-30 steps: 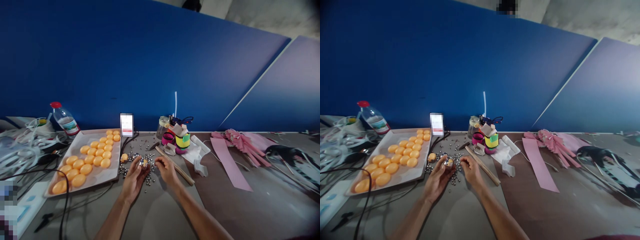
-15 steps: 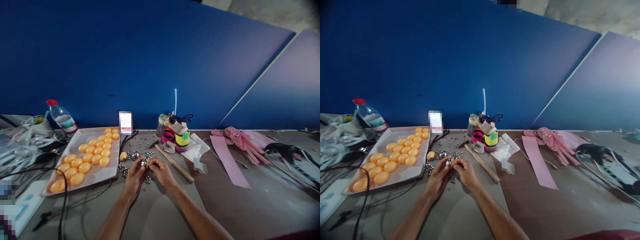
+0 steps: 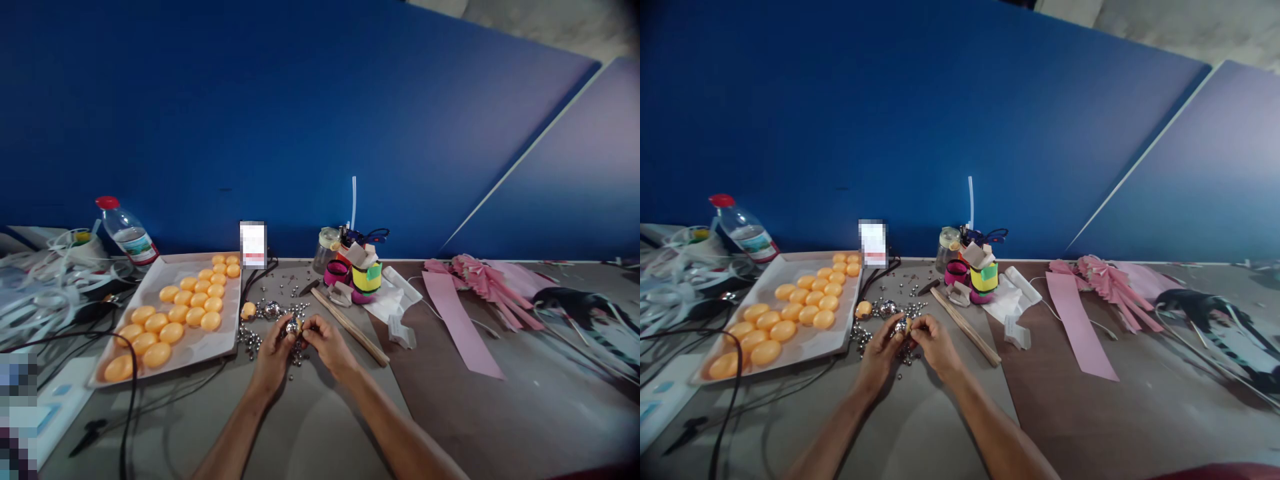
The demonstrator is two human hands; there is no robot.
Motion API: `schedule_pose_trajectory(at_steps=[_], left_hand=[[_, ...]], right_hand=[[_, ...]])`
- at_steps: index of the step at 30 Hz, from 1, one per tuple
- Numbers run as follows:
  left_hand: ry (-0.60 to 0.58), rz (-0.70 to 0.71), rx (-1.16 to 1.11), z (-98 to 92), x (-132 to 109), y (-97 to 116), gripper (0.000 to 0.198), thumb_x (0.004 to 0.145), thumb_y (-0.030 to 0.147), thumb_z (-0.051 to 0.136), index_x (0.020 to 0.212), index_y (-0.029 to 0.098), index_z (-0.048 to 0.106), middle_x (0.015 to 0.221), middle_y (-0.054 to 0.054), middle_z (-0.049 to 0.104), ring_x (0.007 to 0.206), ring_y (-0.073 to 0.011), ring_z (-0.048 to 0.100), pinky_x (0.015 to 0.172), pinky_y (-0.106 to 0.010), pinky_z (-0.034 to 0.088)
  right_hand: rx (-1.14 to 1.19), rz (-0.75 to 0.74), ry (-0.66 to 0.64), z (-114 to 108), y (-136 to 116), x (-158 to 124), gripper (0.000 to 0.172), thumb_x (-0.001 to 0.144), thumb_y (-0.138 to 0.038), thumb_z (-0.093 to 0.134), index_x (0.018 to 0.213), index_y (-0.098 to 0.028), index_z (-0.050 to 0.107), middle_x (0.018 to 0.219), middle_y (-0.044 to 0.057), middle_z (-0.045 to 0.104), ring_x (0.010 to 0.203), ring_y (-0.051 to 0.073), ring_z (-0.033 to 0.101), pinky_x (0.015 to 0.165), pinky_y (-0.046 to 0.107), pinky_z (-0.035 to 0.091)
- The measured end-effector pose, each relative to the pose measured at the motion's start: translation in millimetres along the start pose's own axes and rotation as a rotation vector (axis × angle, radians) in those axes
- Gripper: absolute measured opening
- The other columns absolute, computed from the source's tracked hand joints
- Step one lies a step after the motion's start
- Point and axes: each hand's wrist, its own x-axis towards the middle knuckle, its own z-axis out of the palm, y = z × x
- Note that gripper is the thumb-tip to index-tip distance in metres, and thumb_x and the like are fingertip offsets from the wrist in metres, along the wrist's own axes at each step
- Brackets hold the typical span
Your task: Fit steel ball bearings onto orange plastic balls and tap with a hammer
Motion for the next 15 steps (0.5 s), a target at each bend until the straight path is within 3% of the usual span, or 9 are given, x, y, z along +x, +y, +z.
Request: schedule_pose_trajectory(at_steps=[6, 15], left_hand=[[-0.001, 0.062, 0.244, 2.1, -1.4, 6.3, 0.038, 0.076, 0.036, 0.061, 0.110, 0.020, 0.064, 0.112, -0.008, 0.066, 0.107, -0.0252, 0.058, 0.097, -0.039, 0.041], [-0.038, 0.092, 0.358, 2.0, -4.5, 3.2, 0.039, 0.081, 0.034, 0.054, 0.117, 0.019, 0.060, 0.120, -0.009, 0.063, 0.113, -0.0240, 0.056, 0.098, -0.039, 0.041]], right_hand=[[0.030, 0.009, -0.001, -0.1, 5.8, 2.0, 0.011, 0.069, -0.025, 0.059, 0.071, -0.019, 0.051, 0.060, -0.004, 0.053, 0.058, 0.012, 0.051, 0.062, 0.026, 0.042], [-0.037, 0.019, 0.035, 2.6, 4.8, -0.4, 0.008, 0.070, -0.023, 0.057, 0.070, -0.019, 0.049, 0.060, -0.004, 0.055, 0.058, 0.013, 0.052, 0.060, 0.026, 0.042]])
